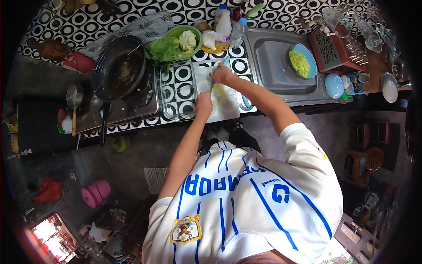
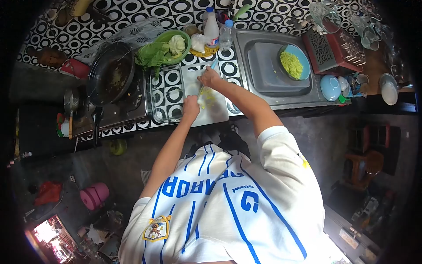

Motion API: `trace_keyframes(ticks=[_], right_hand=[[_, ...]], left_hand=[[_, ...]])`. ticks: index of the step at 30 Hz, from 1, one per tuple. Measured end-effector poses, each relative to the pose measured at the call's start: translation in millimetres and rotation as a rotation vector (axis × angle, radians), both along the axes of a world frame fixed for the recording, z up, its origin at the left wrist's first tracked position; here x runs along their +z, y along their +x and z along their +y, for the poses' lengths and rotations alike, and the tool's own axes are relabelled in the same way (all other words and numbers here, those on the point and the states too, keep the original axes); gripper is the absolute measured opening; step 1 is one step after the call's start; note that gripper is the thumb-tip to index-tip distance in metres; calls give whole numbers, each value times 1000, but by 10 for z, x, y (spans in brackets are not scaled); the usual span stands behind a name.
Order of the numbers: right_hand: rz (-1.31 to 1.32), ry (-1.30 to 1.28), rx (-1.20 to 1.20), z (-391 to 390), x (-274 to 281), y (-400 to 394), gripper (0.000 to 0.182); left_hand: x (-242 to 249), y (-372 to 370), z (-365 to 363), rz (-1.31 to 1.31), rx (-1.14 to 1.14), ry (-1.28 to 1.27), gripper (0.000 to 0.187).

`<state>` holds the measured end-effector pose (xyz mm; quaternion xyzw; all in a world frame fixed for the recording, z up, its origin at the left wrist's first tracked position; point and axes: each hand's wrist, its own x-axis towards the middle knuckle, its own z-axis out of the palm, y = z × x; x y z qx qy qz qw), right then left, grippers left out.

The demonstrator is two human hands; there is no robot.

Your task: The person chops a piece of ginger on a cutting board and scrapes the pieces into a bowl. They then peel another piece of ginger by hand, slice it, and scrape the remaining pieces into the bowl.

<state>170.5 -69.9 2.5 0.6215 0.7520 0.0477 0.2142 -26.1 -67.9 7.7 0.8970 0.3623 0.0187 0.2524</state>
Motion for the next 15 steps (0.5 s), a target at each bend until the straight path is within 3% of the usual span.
trace_keyframes(ticks=[8, 11, 14, 15], right_hand=[[-3, 27, -25, 176, -28, -83, 17], [105, 137, -99, -84, 167, -31, 14], [234, 179, -351, -560, 348, 37, 24], [295, 211, -435, -750, 340, 60, 26]], left_hand=[[-81, -29, 48, -29, 14, -1, 20], [83, -109, -39, 3, 62, -225, 44], [168, -282, -403, -302, 129, -27, 75], [220, -350, -416, -247, 69, -142, 90]])
